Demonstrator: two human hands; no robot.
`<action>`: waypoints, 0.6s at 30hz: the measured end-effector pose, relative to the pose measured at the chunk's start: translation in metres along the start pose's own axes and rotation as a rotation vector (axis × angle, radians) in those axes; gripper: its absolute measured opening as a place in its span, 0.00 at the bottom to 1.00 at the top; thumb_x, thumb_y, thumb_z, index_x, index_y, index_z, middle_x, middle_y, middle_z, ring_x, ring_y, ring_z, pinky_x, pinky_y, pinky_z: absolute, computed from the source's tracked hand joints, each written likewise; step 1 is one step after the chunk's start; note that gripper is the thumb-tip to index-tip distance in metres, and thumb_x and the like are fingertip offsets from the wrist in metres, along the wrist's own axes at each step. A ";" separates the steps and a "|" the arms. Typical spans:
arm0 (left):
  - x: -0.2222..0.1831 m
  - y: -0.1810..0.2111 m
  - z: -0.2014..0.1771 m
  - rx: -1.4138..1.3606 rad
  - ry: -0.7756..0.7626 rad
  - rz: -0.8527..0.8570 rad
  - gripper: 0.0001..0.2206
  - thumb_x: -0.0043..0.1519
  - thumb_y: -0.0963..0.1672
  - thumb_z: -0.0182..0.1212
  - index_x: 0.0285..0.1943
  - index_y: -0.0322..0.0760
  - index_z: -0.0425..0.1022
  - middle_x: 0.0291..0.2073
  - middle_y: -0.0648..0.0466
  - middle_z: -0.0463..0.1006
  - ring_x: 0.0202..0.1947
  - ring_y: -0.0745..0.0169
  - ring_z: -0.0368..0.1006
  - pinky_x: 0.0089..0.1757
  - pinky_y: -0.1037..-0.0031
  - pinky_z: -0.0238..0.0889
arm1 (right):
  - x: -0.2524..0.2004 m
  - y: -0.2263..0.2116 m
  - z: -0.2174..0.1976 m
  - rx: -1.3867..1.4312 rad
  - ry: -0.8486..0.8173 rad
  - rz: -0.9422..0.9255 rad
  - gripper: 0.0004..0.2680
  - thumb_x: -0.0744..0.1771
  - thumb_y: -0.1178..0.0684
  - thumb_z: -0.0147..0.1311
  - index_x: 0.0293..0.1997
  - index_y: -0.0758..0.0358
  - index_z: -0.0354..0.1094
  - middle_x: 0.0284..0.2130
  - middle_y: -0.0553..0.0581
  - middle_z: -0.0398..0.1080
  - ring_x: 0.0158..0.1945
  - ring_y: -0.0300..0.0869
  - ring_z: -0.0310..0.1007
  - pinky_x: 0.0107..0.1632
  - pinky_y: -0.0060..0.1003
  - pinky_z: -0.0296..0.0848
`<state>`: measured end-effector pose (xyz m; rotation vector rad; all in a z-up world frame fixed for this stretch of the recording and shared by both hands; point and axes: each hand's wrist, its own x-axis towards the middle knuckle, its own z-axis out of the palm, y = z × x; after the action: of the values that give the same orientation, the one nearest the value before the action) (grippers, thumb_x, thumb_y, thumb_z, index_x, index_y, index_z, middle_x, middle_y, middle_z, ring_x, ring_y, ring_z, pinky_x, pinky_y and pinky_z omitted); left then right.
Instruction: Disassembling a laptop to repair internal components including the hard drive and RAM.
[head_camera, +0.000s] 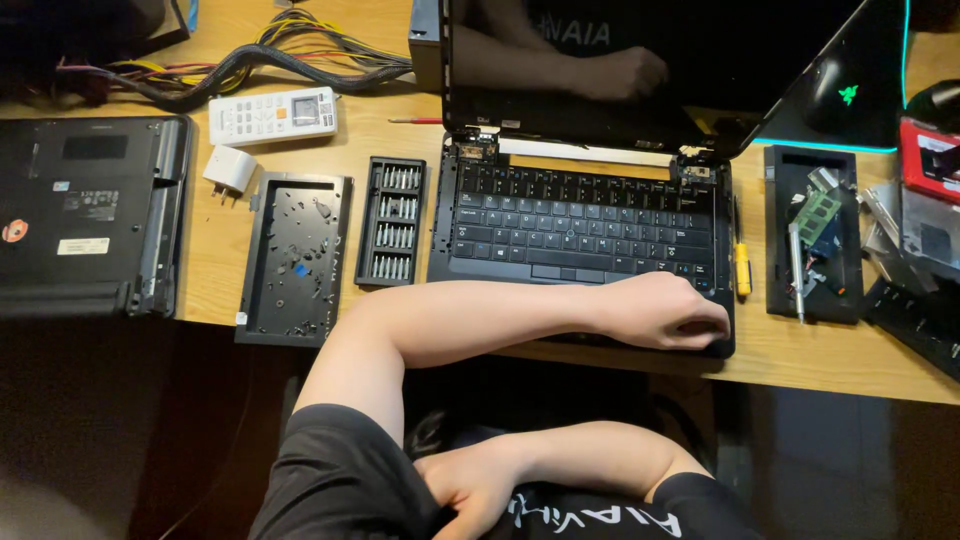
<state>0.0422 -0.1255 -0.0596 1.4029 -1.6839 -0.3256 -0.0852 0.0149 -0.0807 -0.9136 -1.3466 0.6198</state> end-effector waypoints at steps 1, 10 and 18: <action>0.000 0.000 0.000 -0.003 0.005 0.004 0.09 0.63 0.47 0.60 0.47 0.42 0.79 0.33 0.48 0.83 0.34 0.46 0.80 0.37 0.60 0.72 | -0.003 -0.003 -0.008 0.059 0.029 0.012 0.12 0.72 0.48 0.50 0.52 0.70 0.68 0.48 0.66 0.74 0.54 0.53 0.73 0.60 0.39 0.70; 0.001 0.005 -0.002 -0.012 -0.028 -0.033 0.09 0.63 0.47 0.60 0.46 0.42 0.79 0.30 0.47 0.82 0.31 0.44 0.79 0.35 0.59 0.71 | -0.013 -0.005 -0.008 0.787 0.341 0.129 0.18 0.70 0.45 0.55 0.54 0.77 0.71 0.45 0.65 0.77 0.50 0.47 0.77 0.57 0.37 0.72; 0.000 0.008 -0.005 -0.004 -0.050 -0.050 0.09 0.64 0.47 0.58 0.47 0.42 0.79 0.30 0.47 0.82 0.32 0.44 0.78 0.35 0.58 0.70 | 0.008 -0.001 -0.008 0.282 -0.040 0.490 0.16 0.71 0.47 0.52 0.54 0.76 0.71 0.44 0.68 0.77 0.45 0.50 0.78 0.52 0.42 0.76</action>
<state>0.0406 -0.1213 -0.0509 1.4464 -1.6894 -0.3951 -0.0759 0.0194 -0.0750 -1.0053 -1.0349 1.1776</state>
